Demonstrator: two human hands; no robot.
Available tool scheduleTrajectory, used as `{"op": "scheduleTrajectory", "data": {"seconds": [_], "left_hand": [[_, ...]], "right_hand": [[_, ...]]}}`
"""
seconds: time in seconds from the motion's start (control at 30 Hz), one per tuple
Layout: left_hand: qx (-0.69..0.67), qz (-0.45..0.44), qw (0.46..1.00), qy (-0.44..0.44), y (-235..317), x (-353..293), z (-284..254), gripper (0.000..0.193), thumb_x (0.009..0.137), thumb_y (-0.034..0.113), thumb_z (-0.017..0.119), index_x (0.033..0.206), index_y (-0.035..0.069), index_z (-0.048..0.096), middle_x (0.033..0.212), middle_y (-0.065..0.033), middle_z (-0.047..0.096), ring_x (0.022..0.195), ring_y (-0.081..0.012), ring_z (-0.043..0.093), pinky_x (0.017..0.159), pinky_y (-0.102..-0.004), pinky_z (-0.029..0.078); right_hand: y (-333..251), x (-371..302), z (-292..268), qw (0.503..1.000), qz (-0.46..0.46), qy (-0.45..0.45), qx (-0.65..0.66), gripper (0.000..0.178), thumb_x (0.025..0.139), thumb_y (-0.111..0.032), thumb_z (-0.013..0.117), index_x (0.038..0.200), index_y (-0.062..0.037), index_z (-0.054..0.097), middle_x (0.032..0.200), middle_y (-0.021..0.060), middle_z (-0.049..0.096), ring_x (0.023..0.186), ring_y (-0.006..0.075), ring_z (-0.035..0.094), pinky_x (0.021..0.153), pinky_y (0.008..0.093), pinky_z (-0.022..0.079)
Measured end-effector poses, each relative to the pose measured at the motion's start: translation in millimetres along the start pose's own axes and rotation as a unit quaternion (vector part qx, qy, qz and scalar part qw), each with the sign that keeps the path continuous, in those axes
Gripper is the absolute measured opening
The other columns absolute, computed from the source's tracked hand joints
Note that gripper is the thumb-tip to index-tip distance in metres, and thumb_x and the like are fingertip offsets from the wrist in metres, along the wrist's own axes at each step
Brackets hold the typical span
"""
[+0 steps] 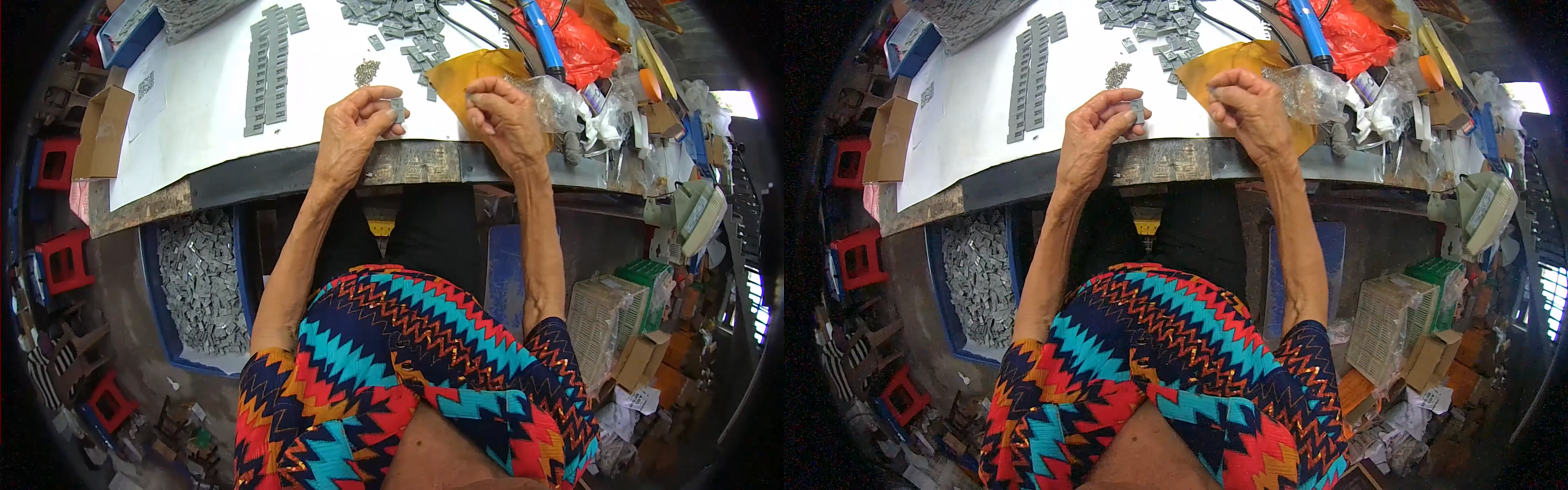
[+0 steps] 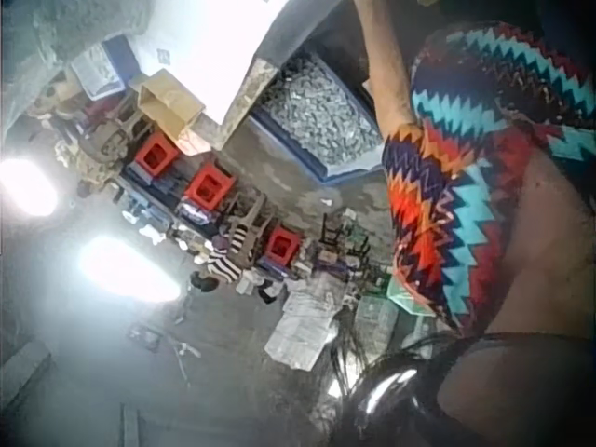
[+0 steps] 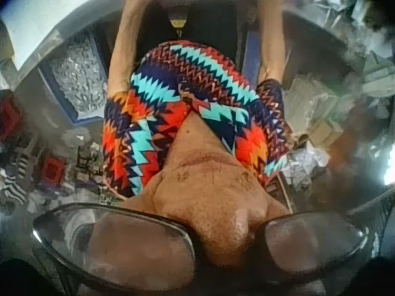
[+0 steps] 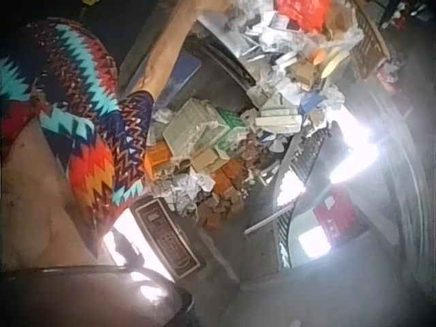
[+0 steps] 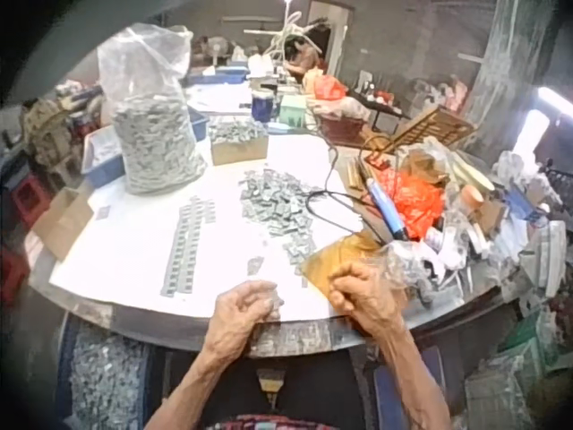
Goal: The recorder is manually assembling small hardware components at a workbench in a workshop environment.
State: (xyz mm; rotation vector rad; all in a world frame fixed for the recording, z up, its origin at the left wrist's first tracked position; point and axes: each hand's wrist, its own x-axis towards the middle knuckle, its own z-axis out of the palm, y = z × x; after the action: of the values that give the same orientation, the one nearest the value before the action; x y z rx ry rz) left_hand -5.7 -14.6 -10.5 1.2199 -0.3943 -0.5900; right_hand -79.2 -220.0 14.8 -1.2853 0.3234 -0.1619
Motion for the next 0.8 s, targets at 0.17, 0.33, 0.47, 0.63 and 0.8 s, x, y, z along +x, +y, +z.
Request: {"op": "scheduleTrajectory", "data": {"seconds": [0.17, 0.33, 0.47, 0.63, 0.8], "left_hand": [[0.01, 0.002, 1.0, -0.014, -2.8, 0.3, 7.0, 0.029, 0.08, 0.003, 0.055, 0.109, -0.002, 0.053, 0.091, -0.0121, 0.062, 0.073, -0.01, 0.058, 0.071, -0.0212, 0.048], [0.018, 0.002, 0.999, -0.028, -6.9, 0.6, 12.5, 0.03, 0.078, 0.002, 0.057, 0.108, -0.002, 0.054, 0.088, -0.0099, 0.062, 0.073, -0.0098, 0.058, 0.07, -0.0203, 0.048], [0.023, 0.0, 0.999, -0.037, -5.4, -0.6, 18.3, 0.03, 0.077, 0.002, 0.058, 0.107, -0.003, 0.054, 0.082, -0.0061, 0.06, 0.07, -0.0097, 0.058, 0.066, -0.0197, 0.046], [0.023, 0.005, 0.999, -0.03, -0.2, -0.8, 33.4, 0.024, 0.077, 0.003, 0.056, 0.1, -0.002, 0.058, 0.074, -0.0014, 0.057, 0.064, -0.0066, 0.053, 0.059, -0.0183, 0.043], [0.162, 0.039, 0.985, -0.042, -0.8, -3.7, 55.2, 0.023, 0.077, 0.007, 0.053, 0.098, 0.0, 0.061, 0.073, 0.0001, 0.052, 0.067, -0.0075, 0.047, 0.061, -0.0207, 0.039]], "right_hand": [[10.5, -15.2, 25.4, 1.0, -0.014, -0.015, 0.012, 0.01, 0.078, 0.001, 0.054, 0.087, 0.0036, 0.056, 0.068, 0.0063, 0.057, 0.051, 0.0058, 0.051, 0.041, 0.0144, 0.036], [23.6, -25.2, 34.1, 1.0, -0.023, -0.003, 0.01, 0.01, 0.078, 0.0, 0.055, 0.087, 0.0032, 0.057, 0.069, 0.0057, 0.059, 0.052, 0.0059, 0.052, 0.043, 0.0145, 0.037], [29.5, -34.8, 37.3, 0.999, -0.036, 0.015, 0.027, 0.01, 0.077, -0.001, 0.056, 0.086, 0.0026, 0.058, 0.067, 0.0043, 0.058, 0.053, 0.0058, 0.052, 0.043, 0.0145, 0.036], [26.4, -45.9, 36.4, 0.996, -0.052, 0.046, 0.059, 0.011, 0.078, -0.001, 0.057, 0.088, 0.0015, 0.057, 0.069, 0.0038, 0.057, 0.053, 0.0051, 0.05, 0.043, 0.0143, 0.034], [23.7, -63.7, 18.4, 0.993, -0.068, 0.083, 0.043, 0.011, 0.076, -0.005, 0.056, 0.086, -0.0026, 0.059, 0.063, 0.0008, 0.056, 0.05, 0.0049, 0.048, 0.043, 0.0158, 0.033]]}}
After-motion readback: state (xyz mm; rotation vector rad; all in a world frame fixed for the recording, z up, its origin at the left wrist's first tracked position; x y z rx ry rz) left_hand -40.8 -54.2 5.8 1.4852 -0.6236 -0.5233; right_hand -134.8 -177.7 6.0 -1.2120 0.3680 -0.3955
